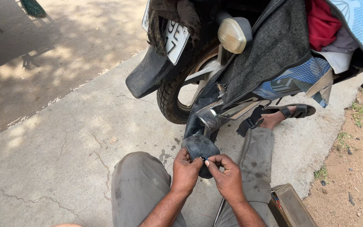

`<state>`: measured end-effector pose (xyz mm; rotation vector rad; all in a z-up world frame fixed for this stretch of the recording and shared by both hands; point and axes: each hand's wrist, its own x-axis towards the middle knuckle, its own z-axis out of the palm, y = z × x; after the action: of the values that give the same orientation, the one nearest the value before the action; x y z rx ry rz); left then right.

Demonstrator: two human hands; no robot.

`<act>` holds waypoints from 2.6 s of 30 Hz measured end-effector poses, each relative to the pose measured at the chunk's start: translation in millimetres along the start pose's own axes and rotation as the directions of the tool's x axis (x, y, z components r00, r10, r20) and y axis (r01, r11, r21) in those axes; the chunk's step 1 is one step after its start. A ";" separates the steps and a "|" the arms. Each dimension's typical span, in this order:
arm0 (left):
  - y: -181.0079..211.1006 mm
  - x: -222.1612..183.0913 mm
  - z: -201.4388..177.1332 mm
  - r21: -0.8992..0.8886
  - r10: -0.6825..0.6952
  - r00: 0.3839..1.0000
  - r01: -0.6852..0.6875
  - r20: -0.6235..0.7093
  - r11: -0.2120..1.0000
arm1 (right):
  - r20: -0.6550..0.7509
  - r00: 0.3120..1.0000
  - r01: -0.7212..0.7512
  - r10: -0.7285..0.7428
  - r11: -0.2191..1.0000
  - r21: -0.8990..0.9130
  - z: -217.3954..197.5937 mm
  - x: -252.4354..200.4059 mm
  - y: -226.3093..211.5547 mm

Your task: The person prepares an inner tube by filing the surface with a metal tool, applying adhesive from a tube, and placing a patch over the punctured area. They then use a long metal lever to reinstall the tire onto the motorcycle wheel rim.

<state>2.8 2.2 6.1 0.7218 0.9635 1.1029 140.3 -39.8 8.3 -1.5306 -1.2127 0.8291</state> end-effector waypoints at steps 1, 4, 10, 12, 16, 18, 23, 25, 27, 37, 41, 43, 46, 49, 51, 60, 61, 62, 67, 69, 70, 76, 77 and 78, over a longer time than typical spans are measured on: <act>-0.6 0.4 0.1 -0.014 0.004 1.000 -0.004 -0.006 1.000 | -0.001 1.000 -0.001 0.001 1.000 -0.007 1.2 -1.4 0.0; 0.1 0.8 -0.6 -0.004 0.000 1.000 0.000 -0.001 1.000 | -0.017 1.000 0.021 -0.021 1.000 0.009 1.8 -1.5 -0.4; -5.3 2.3 -4.7 0.041 0.018 0.999 -0.016 -0.046 0.999 | -0.016 0.999 -0.047 0.047 0.999 0.028 0.6 -1.0 -0.8; -5.2 7.6 -4.0 0.070 0.052 0.997 -0.048 -0.059 0.996 | -0.016 0.998 0.065 -0.065 0.998 0.021 -0.6 2.3 -4.8; -12.8 8.4 -7.9 -0.028 0.100 0.994 -0.101 -0.037 0.995 | -0.005 1.000 0.031 -0.030 0.993 0.116 -2.5 -2.7 -5.1; -13.4 10.1 -6.8 0.002 0.087 0.995 -0.087 -0.055 0.996 | 0.006 1.000 0.023 -0.024 0.991 0.132 -5.8 -2.5 -7.0; -6.6 10.6 -6.0 0.028 0.055 0.997 -0.053 -0.051 0.998 | 0.030 1.000 -0.010 0.006 0.990 0.142 -4.5 3.6 -12.9; -4.0 9.0 -8.0 0.109 0.057 0.997 -0.051 -0.046 0.993 | 0.049 0.998 -0.032 0.026 0.992 0.122 -5.5 6.5 -9.9; 1.7 6.6 -6.5 0.096 0.035 0.999 -0.032 -0.032 0.995 | 0.040 0.998 -0.056 0.049 0.983 0.174 -8.1 5.8 -4.8; 22.5 7.3 -6.8 -0.097 0.049 0.998 -0.046 0.033 0.994 | 0.070 0.966 -0.255 0.248 0.960 0.114 -35.7 -43.6 127.8; 15.6 7.4 -8.8 -0.076 0.059 0.998 -0.056 0.033 0.996 | 0.307 0.934 -0.077 0.184 0.941 -0.330 -44.8 -56.9 158.3; 13.6 6.6 -9.2 -0.092 0.069 0.996 -0.065 0.048 0.994 | 0.238 0.944 -0.130 0.227 0.923 -0.363 -46.4 -49.7 150.9; 15.1 4.9 -11.5 -0.001 0.015 1.000 -0.015 0.006 1.000 | 0.104 0.917 -0.323 0.384 0.872 -0.367 -51.6 -28.7 119.4; 15.6 5.5 -8.7 -0.050 0.024 1.000 -0.025 -0.016 0.998 | 0.101 0.990 -0.097 0.101 0.994 -0.048 -44.3 -8.5 84.8; 14.7 4.0 -5.9 -0.038 -0.023 1.000 0.023 -0.010 0.999 | 0.093 0.991 -0.106 0.101 0.993 0.055 -38.0 3.2 66.7; 8.3 5.1 -10.5 -0.045 -0.083 0.996 0.082 -0.014 0.996 | 0.302 0.929 -0.299 0.215 0.915 0.270 1.2 23.8 29.6; 7.0 5.6 -15.4 -0.039 -0.082 0.996 0.080 -0.039 0.996 | 0.306 0.924 -0.311 0.229 0.915 0.256 5.4 24.1 26.6; 4.1 5.3 -18.3 -0.056 -0.069 0.997 0.068 -0.021 0.996 | 0.303 0.920 -0.331 0.248 0.906 0.262 7.2 21.9 25.4; -11.2 5.3 -28.9 0.039 -0.096 0.994 0.098 -0.047 0.994 | 0.337 0.890 -0.395 0.306 0.888 0.236 8.9 25.1 55.8; -16.4 3.3 -33.5 0.096 -0.088 0.995 0.092 -0.048 0.991 | 0.326 0.895 -0.389 0.305 0.890 0.237 8.3 26.2 77.2; -19.0 2.6 -35.9 0.124 -0.084 0.995 0.089 -0.046 0.988 | 0.318 0.898 -0.386 0.304 0.892 0.237 9.1 24.7 85.7; -38.1 6.1 -52.0 0.126 -0.181 0.979 0.192 -0.097 0.973 | 0.463 0.830 -0.473 0.310 0.832 0.290 10.4 18.1 89.4; -38.7 7.7 -55.5 0.083 -0.176 0.982 0.181 -0.067 0.980 | 0.487 0.811 -0.481 0.323 0.843 0.241 9.5 21.0 86.4; -38.1 9.1 -58.2 0.039 -0.169 0.985 0.170 -0.036 0.985 | 0.510 0.792 -0.486 0.337 0.852 0.192 6.9 24.2 83.8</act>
<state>-33.5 0.2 -53.9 0.6451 1.0589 0.9496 165.2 -16.8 -72.4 -1.3901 -0.9977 1.6822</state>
